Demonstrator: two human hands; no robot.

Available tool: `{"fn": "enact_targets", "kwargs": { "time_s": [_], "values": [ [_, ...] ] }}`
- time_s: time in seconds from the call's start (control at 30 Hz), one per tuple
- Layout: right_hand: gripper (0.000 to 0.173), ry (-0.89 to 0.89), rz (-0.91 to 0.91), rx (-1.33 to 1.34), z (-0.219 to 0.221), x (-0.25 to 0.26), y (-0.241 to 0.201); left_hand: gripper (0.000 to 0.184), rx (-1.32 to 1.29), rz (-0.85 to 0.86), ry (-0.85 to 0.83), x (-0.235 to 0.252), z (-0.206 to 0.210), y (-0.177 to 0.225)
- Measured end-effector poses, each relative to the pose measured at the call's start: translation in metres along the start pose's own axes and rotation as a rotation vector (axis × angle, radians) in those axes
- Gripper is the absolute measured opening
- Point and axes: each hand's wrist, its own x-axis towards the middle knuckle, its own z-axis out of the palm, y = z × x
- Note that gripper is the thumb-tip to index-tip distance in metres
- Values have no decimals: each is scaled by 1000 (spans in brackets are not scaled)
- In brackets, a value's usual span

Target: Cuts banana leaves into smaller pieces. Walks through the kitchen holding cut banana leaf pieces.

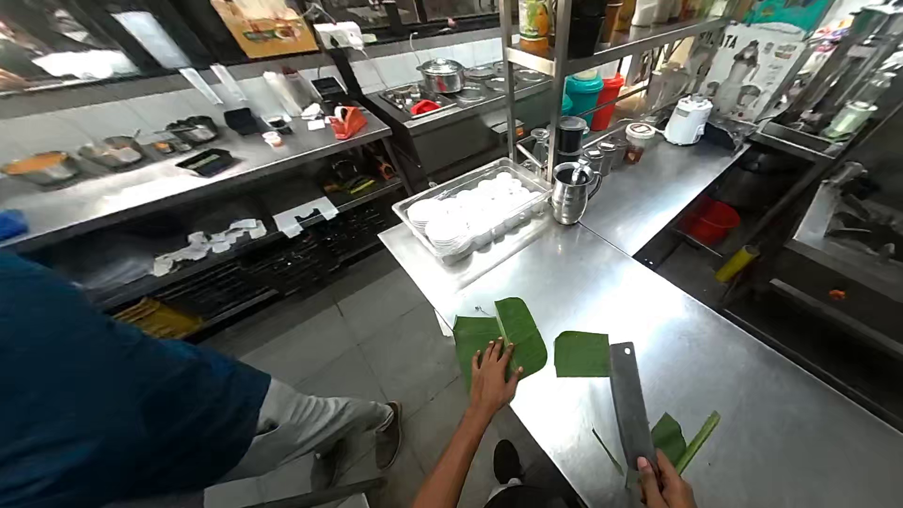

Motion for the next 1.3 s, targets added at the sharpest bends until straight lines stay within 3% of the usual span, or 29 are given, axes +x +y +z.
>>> {"fn": "enact_targets", "kwargs": {
  "time_s": [0.17, 0.37, 0.57, 0.67, 0.83, 1.3],
  "values": [
    [37, -30, -136, -88, 46, 28, 4, 66, -1, -31, -27, -37, 1, 30],
    [37, -138, -66, -247, 91, 44, -12, 62, 2, -51, -18, -68, 6, 53],
    [35, -147, -111, -455, 123, 49, -23, 65, -41, -76, 35, -72, 0, 59],
    [32, -150, -126, -473, 132, 52, -26, 62, -49, -54, 18, -72, -2, 58],
    [31, -145, -143, -494, 134, 53, -28, 67, -68, -52, -155, -71, -18, 55],
    [36, -162, -57, -709, 160, 50, -54, 72, -61, -13, -74, -69, -7, 45]
  ]
}}
